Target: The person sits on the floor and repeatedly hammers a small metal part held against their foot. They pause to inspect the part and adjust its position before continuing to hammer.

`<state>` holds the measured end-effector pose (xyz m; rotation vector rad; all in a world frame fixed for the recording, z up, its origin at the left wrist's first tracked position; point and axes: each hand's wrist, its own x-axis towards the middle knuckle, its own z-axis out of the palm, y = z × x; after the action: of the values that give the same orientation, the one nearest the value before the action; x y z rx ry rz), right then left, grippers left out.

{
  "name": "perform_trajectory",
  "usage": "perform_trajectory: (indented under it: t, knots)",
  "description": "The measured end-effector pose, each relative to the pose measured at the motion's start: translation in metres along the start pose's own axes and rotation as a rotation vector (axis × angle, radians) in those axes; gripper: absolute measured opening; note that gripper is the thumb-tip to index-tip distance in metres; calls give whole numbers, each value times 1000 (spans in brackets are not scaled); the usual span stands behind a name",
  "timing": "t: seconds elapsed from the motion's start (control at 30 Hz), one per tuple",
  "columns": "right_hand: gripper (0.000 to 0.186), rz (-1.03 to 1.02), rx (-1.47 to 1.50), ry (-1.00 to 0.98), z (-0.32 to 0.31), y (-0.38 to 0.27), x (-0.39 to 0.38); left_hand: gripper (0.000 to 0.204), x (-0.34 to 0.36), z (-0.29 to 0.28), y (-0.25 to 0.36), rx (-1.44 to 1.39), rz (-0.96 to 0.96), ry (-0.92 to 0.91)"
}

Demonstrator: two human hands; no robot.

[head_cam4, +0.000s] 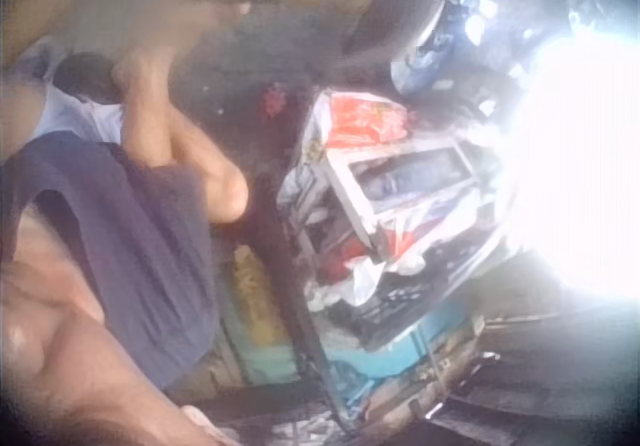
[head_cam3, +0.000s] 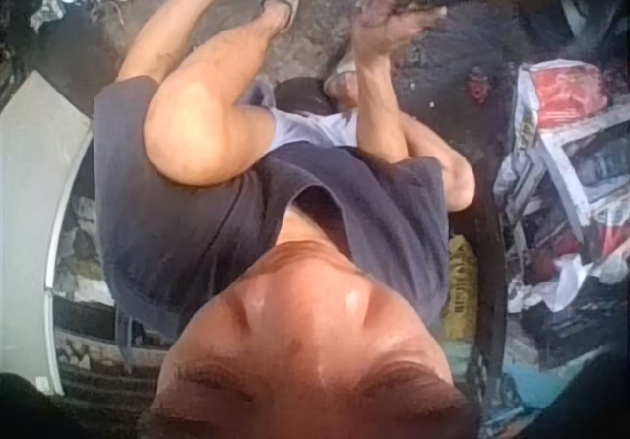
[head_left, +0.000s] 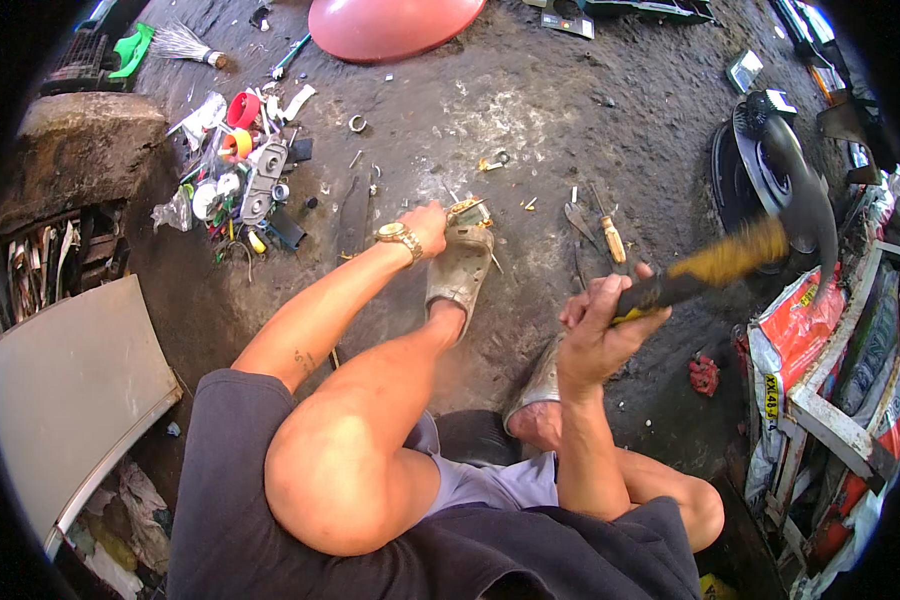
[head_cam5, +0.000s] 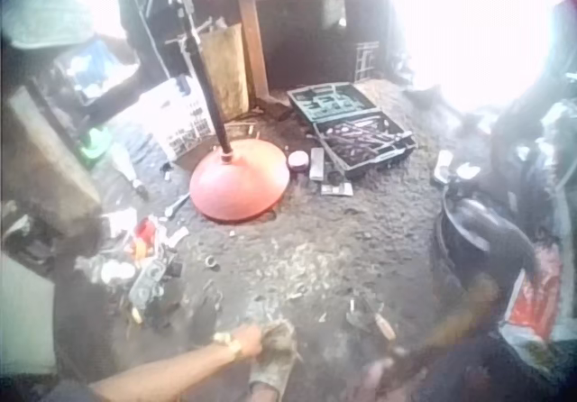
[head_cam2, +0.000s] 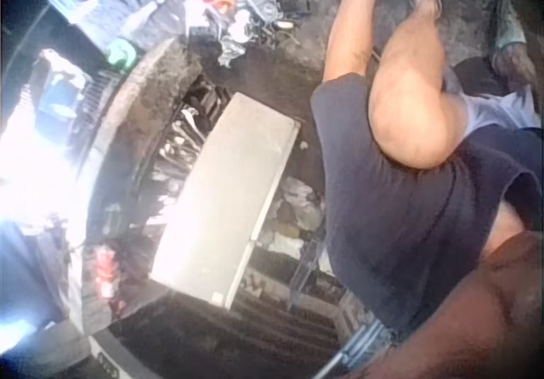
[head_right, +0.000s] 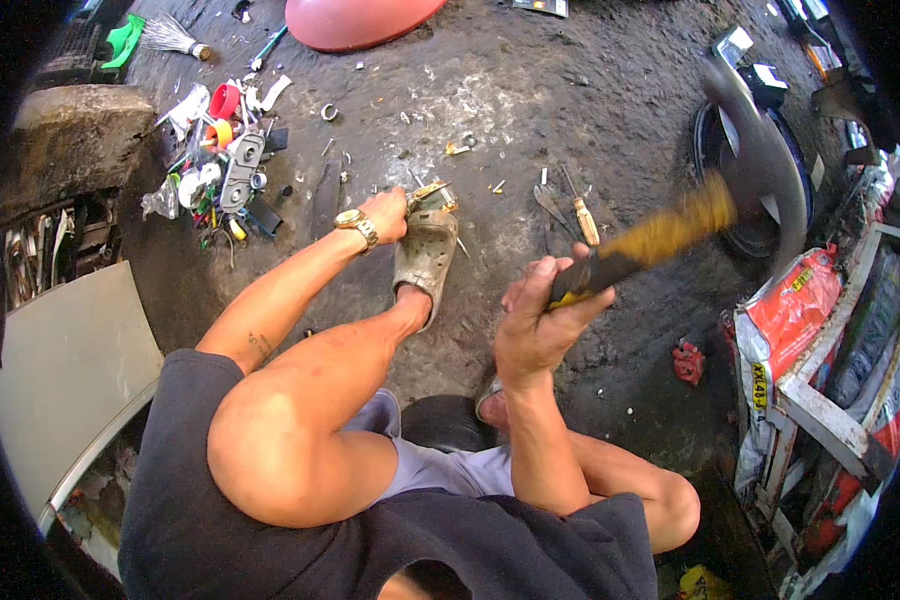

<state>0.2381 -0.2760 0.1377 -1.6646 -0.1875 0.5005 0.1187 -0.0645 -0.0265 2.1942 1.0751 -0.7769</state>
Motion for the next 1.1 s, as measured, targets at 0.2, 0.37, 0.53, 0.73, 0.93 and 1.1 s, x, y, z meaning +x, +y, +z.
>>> perform_trajectory:
  t: [0.2, 0.37, 0.53, 0.73, 0.93, 1.1]
  knots:
    - [39, 133, -796, -626, -19, 94, -3, 38, 4, -7, -1, 13, -42, 35]
    - [38, -111, -331, -195, -3, -1, 17, 37, -9, -2, -6, -37, -56, 32]
    - [43, 81, -857, -591, -17, 95, -5, 37, -4, -5, 2, -37, -16, 31]
    - [27, -43, -581, -343, -6, 26, 12, 41, -8, -2, -4, -40, -27, 17]
    - [38, -38, -766, -435, -19, 104, -18, 38, 8, 3, -4, -37, 6, 37]
    - [35, 214, -806, -456, -26, 93, -1, 43, 1, 6, -6, -89, -30, 46]
